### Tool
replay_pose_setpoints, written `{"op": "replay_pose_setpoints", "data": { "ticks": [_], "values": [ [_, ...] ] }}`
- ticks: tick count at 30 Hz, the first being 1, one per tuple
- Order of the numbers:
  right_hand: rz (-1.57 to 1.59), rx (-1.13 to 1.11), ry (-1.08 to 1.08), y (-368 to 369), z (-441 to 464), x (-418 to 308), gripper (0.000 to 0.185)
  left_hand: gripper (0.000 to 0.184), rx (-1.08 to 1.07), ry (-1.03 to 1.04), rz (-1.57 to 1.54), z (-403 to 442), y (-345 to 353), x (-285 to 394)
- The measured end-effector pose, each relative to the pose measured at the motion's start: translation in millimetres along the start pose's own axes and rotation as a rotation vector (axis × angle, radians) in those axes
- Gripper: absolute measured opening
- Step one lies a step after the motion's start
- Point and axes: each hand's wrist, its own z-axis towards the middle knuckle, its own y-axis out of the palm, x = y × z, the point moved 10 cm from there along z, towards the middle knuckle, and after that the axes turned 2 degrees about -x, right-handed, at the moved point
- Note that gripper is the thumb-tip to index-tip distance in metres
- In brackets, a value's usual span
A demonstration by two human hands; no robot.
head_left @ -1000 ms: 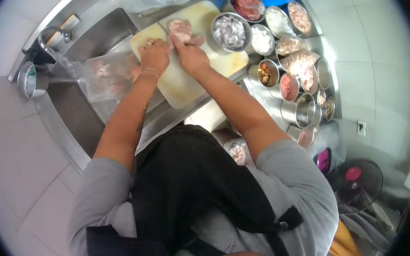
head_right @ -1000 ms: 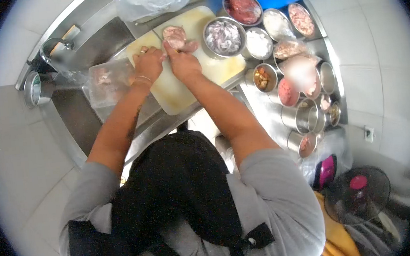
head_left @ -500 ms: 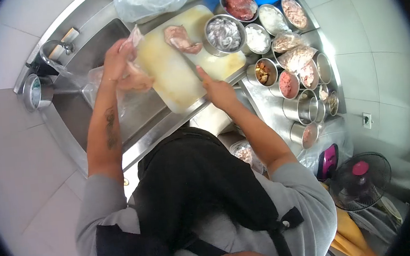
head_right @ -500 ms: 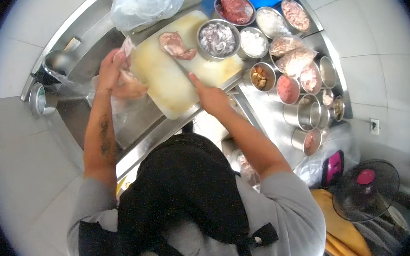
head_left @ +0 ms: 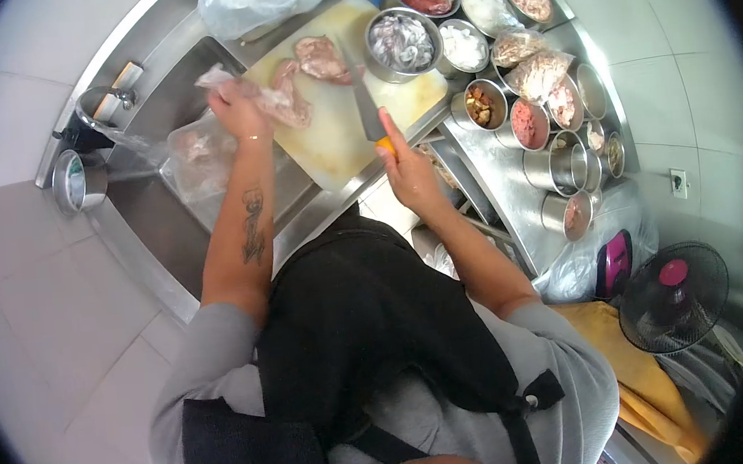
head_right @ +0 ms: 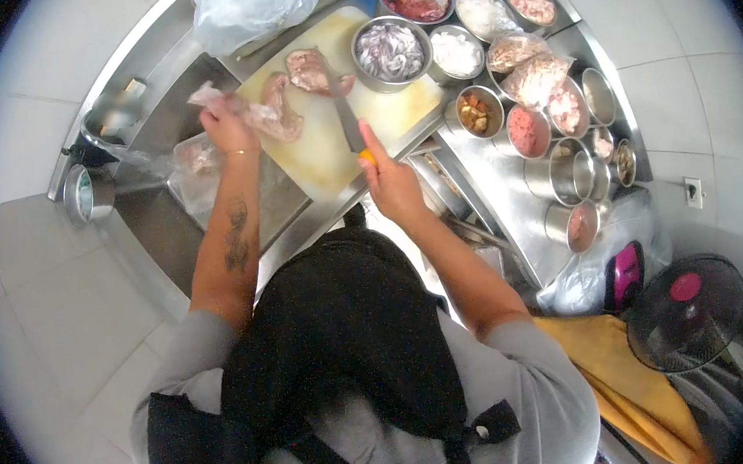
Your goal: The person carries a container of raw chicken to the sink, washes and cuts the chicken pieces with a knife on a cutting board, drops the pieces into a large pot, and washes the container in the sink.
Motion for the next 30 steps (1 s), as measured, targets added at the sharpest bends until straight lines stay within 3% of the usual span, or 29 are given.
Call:
{"op": "replay_pose_setpoints", "data": {
  "ticks": [1, 3, 6, 7, 9, 14, 16, 18, 22, 27, 30],
  "values": [
    [-0.027, -0.03, -0.058, 14, 1, -1, 0.075, 0.024, 0.001, 0.005, 0.0, -2, -19, -12],
    [-0.045, -0.066, -0.12, 35, 4, -10, 0.076, 0.04, -0.135, 0.13, 0.829, -13, -42, -17],
    [-0.119, -0.173, -0.107, 70, -1, -19, 0.08, 0.051, 0.026, 0.291, 1.009, -49, -47, 34],
    [-0.118, -0.175, -0.111, 79, -3, -20, 0.08, 0.051, 0.031, 0.293, 1.009, -58, -41, 51],
    [-0.208, -0.176, -0.202, 96, -7, -27, 0.081, 0.051, -0.033, -0.247, 0.578, -67, -45, 28],
    [-0.507, -0.266, -0.13, 112, 4, -22, 0.078, 0.05, -0.117, -0.28, 0.483, -67, -54, -22],
    [-0.565, -0.329, -0.127, 105, 6, -32, 0.089, 0.048, -0.101, -0.278, 0.388, -66, -60, -26],
    [-0.655, -0.355, -0.138, 96, 5, -38, 0.09, 0.042, -0.315, -0.435, 0.256, -79, -50, -39],
    [-0.864, -0.381, -0.211, 81, 1, -42, 0.091, 0.037, -0.184, -0.585, 0.253, -101, -65, -52],
    [-0.837, -0.486, -0.22, 81, 8, -37, 0.09, 0.031, -0.326, -0.391, 0.345, -86, -48, -38],
    [-0.798, -0.483, -0.261, 121, 50, -34, 0.094, 0.035, -0.202, -0.496, 0.466, -91, -58, -33]
  ]
}}
